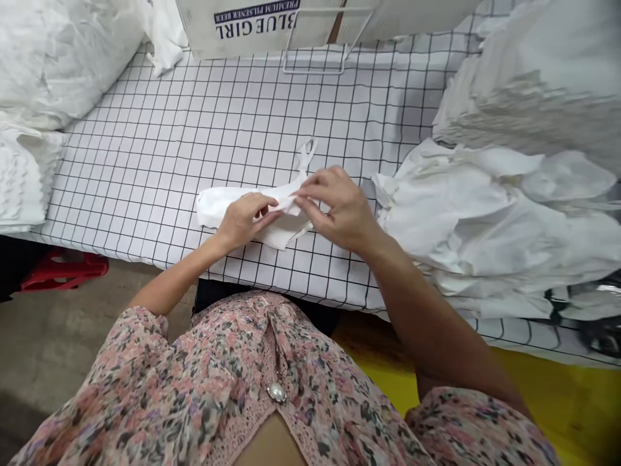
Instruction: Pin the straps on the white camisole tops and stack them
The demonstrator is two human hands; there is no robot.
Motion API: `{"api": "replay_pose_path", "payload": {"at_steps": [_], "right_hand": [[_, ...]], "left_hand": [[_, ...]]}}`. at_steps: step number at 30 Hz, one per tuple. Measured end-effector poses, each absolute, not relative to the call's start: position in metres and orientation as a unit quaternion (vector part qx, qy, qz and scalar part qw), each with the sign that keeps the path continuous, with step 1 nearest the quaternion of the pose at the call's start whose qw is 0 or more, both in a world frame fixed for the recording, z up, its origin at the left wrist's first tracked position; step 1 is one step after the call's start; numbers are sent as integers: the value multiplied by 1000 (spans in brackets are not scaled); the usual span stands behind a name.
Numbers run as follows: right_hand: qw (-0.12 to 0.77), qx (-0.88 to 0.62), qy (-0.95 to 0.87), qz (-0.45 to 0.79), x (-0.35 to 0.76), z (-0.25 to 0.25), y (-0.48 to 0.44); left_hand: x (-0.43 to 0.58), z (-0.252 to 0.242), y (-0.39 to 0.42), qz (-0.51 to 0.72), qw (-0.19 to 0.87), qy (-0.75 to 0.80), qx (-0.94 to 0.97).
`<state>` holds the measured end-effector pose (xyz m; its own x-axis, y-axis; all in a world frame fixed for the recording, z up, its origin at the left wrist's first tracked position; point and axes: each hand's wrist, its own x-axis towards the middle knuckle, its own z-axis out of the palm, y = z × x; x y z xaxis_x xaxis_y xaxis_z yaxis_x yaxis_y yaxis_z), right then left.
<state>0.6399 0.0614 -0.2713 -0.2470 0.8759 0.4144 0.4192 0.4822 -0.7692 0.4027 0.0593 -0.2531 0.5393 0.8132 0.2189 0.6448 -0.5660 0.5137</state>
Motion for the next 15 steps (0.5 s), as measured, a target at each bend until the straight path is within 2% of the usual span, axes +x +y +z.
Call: {"api": "replay_pose_path", "payload": {"at_steps": [7, 12, 15], "right_hand": [[450, -438, -641, 441, 651, -199, 125], [478, -414, -562, 533, 652, -171, 140], [483, -421, -529, 557, 652, -168, 148]], "left_hand": [[410, -167, 119, 259, 416, 412, 768], [412, -161, 127, 327, 391, 432, 744], [414, -177, 124, 301, 435, 435, 729]]}}
